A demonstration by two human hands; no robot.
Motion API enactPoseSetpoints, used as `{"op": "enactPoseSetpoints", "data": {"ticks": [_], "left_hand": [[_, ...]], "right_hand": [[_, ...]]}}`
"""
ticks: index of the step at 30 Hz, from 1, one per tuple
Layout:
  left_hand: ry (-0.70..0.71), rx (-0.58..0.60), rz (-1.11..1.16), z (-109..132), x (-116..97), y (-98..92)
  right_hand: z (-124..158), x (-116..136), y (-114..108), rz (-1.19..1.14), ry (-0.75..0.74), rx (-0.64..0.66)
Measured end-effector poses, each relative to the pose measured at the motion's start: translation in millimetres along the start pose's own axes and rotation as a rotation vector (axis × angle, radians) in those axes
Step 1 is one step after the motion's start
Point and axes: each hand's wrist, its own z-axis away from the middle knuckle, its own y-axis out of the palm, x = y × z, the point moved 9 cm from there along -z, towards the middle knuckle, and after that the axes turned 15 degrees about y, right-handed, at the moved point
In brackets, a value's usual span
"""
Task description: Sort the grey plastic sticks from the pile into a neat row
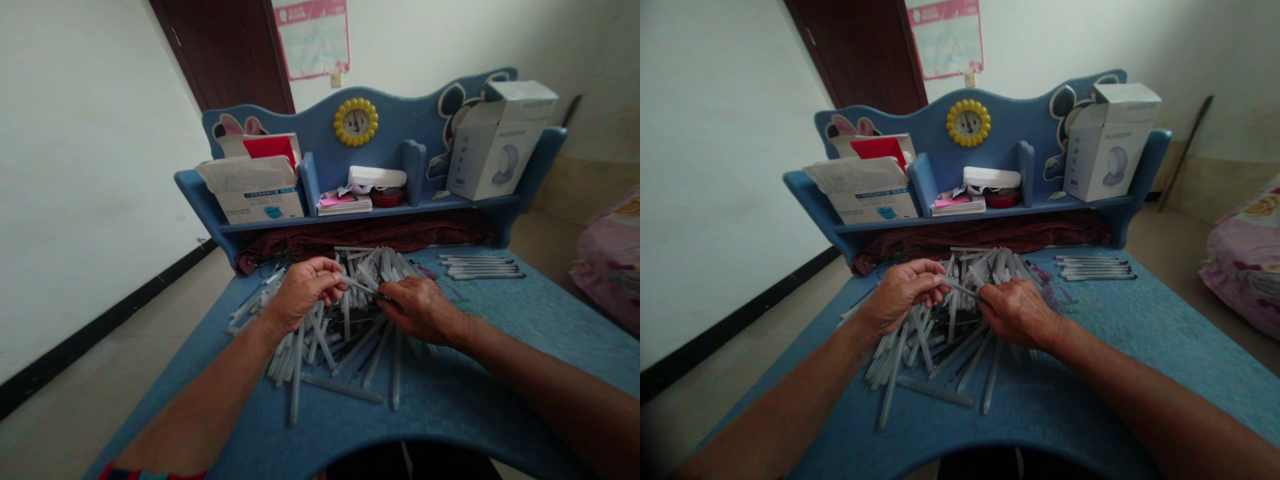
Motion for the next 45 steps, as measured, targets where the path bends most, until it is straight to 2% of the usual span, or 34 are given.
{"op": "enactPoseSetpoints", "data": {"ticks": [9, 22, 29, 34, 38, 41, 45], "left_hand": [[-0.008, 0.139, -0.001, 2, 5, 9.3], [-0.015, 0.199, 0.086, 7, -1, 16.0], [-0.036, 0.187, 0.061, 10, -4, 18.3], [0.011, 0.179, -0.026, 8, -8, 19.7], [0.018, 0.218, -0.094, 10, -8, 33.5], [0.045, 0.193, -0.157, 9, -11, 33.1], [0.095, 0.114, -0.314, 2, -14, 13.5]], "right_hand": [[0, -3, 0, 0.007, 0.132, 0.06], [6, 9, -3, 0.003, -0.006, 0.014], [6, 11, 0, 0.047, -0.009, 0.039], [2, 14, -2, 0.083, -0.02, 0.031], [-4, 15, -12, 0.115, -0.071, 0.02], [-12, -11, -26, 0.181, -0.008, 0.077], [-12, -95, -46, 0.328, 0.328, 0.246]]}}
